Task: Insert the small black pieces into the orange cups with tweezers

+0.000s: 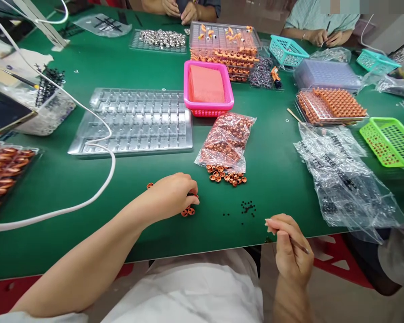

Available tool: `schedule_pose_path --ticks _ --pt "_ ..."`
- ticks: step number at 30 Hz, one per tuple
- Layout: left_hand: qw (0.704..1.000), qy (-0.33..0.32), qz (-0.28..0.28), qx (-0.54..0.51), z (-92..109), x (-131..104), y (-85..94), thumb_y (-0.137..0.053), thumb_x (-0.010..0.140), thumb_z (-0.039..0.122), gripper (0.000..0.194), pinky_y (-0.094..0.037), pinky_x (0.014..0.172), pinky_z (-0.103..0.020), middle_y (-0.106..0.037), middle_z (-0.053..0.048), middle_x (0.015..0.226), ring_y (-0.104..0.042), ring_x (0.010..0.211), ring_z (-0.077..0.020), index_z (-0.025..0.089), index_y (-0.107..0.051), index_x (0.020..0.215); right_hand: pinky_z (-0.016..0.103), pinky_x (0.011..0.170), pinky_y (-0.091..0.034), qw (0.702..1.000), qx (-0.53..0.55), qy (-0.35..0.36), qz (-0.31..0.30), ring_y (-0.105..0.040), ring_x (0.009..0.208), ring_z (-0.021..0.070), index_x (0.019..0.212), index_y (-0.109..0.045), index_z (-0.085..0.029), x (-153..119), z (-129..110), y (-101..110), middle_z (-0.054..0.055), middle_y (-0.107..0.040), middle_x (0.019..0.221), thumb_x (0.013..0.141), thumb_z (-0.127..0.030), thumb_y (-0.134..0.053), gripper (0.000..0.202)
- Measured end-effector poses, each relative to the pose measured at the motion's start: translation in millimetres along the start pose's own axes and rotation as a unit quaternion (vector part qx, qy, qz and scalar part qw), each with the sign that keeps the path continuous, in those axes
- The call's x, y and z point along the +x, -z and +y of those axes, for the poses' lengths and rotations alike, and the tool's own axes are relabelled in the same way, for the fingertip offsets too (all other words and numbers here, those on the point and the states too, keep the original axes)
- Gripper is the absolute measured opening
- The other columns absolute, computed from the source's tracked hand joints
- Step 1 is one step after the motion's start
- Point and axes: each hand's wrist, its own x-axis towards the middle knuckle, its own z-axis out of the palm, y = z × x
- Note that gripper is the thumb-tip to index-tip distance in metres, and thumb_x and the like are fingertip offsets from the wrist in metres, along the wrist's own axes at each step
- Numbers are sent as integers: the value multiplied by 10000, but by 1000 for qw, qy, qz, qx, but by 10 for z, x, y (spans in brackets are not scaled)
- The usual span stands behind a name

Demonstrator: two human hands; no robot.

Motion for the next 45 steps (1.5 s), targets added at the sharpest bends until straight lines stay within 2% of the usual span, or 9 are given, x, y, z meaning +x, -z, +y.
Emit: schedule_pose_path --ticks 3,6,12,15,19,24,33,40,45 --pt "999 22 -4 29 -6 30 17 -650 911 266 136 -509 744 -334 -757 -85 1002 -706 1004 -297 218 -768 866 345 694 -465 1000 9 9 27 -608 840 193 1108 -754 -202 14 -12 35 69 -684 953 1029 -141 -494 279" --pt "997 39 6 60 13 63 52 -707 901 315 128 -502 714 -341 -759 -97 1000 -707 1008 -321 198 -757 918 351 698 -464 999 16 10 45 -611 843 199 1098 -761 -201 19 -9 52 70 -687 949 1030 -156 -503 271" --pt "994 19 103 14 129 275 28 -728 924 312 232 -512 800 -360 -762 -97 1134 -710 1053 -316 181 -704 1114 366 742 -497 999 -2 5 41 -644 900 216 1102 -757 -226 -6 -3 29 65 -698 970 1043 -183 -485 281" --pt "993 13 115 3 169 405 -37 -711 938 281 184 -506 808 -354 -764 -92 1143 -711 1049 -307 183 -698 1094 389 800 -516 999 -20 6 37 -633 1021 243 1133 -761 -247 -16 -16 44 85 -679 1084 1065 -285 -479 293" --pt "992 8 123 -11 192 480 -92 -706 948 291 115 -488 763 -333 -773 -68 1080 -715 981 -278 193 -684 1003 339 681 -473 997 -48 -9 58 -577 910 216 1145 -782 -275 -40 10 97 74 -591 998 1078 -459 -449 386" --pt "990 13 139 -25 199 467 -106 -720 930 270 116 -457 682 -314 -774 -55 1015 -711 879 -255 193 -650 983 314 599 -460 998 26 -28 53 -545 760 171 1205 -755 -289 -86 93 86 60 -585 955 1086 -486 -416 410" --pt "989 -22 144 -29 127 499 -167 -640 950 237 89 -509 768 -322 -778 -42 1011 -711 923 -238 207 -724 940 314 575 -514 996 72 -31 49 -611 722 155 1187 -746 -271 -82 125 -25 54 -621 945 1090 -462 -418 391" --pt "985 -55 162 -15 82 487 -202 -597 957 242 166 -543 823 -356 -732 -80 1036 -691 999 -260 202 -758 952 398 654 -584 996 74 -32 34 -672 836 225 1180 -728 -256 -109 187 -31 80 -685 953 1080 -437 -434 360" --pt "975 -97 200 -11 120 263 -280 -584 981 224 158 -553 848 -381 -740 -101 1078 -690 1025 -273 186 -737 972 439 726 -635 996 77 -44 24 -690 936 253 1108 -730 -255 -90 200 -33 79 -722 937 1065 -390 -488 281"
